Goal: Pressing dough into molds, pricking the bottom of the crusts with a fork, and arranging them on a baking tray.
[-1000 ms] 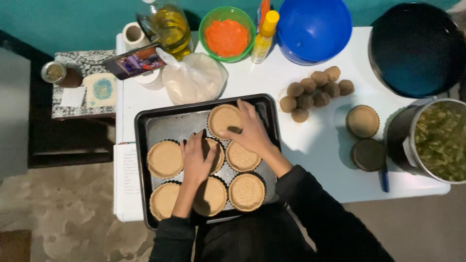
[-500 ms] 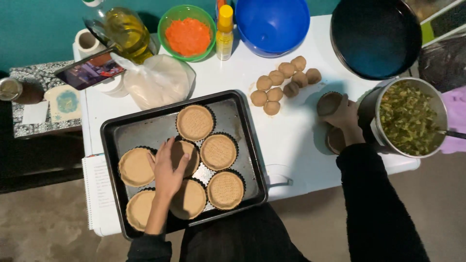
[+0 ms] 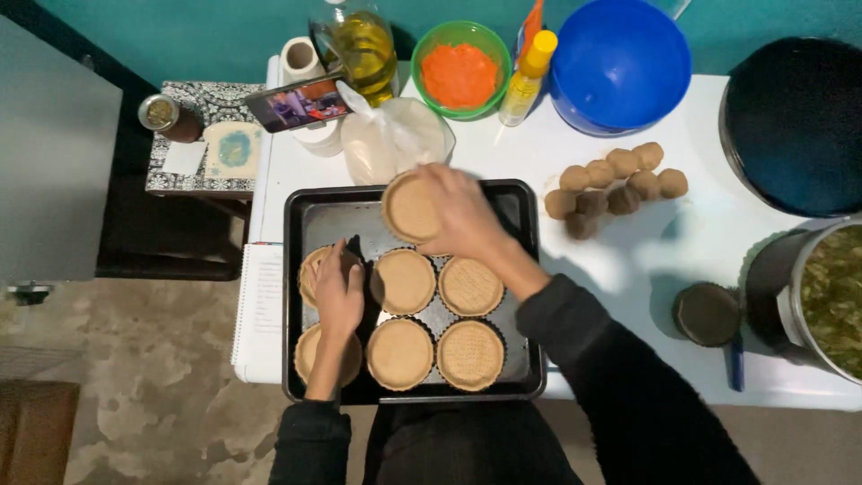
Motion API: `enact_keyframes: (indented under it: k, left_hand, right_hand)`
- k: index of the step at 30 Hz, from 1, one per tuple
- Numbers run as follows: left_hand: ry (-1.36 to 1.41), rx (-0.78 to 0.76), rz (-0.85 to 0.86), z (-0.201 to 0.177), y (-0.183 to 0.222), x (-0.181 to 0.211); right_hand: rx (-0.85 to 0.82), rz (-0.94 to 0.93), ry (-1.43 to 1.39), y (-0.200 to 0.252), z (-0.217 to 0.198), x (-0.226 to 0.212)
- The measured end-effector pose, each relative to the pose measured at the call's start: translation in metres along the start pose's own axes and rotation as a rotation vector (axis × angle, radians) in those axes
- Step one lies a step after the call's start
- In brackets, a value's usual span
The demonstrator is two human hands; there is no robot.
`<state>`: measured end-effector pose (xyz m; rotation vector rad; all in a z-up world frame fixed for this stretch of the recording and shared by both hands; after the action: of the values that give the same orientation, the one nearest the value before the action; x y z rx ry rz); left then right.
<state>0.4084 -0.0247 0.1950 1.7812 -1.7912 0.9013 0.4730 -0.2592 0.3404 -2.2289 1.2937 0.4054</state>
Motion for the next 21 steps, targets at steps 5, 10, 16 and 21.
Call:
enact_keyframes:
  k: [5,10,16,21]
  left_hand:
    - [-0.223,0.05,0.04,-0.022,-0.01,-0.029]
    - [-0.306,-0.018,0.008,-0.035,-0.015,-0.026]
    - [-0.177,-0.015,-0.061,-0.049,-0.018,-0.039]
    - [-0.038,-0.035,-0.077,-0.049,-0.022,-0.051]
  right_hand:
    - [-0.119,-0.18,0.066,-0.05,0.103,-0.036]
    - [-0.175,-0.379,0.267,-0.081,0.134,-0.062]
    - [-0.441,-0.364,0.211,-0.087,0.164,-0.06]
    - [-0.346,-0.417,0.099,-0.085,0.147,-0.065]
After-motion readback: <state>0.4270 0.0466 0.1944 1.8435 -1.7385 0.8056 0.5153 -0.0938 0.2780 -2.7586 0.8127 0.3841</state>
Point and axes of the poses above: each hand's wrist, its own y-axis away from the middle knuckle, its own z-axis out of the palm, x = y × z, the point moved 9 cm from there along -y, towards the middle knuckle, and after that the axes turned 2 degrees about y, right-handed, at the moved point
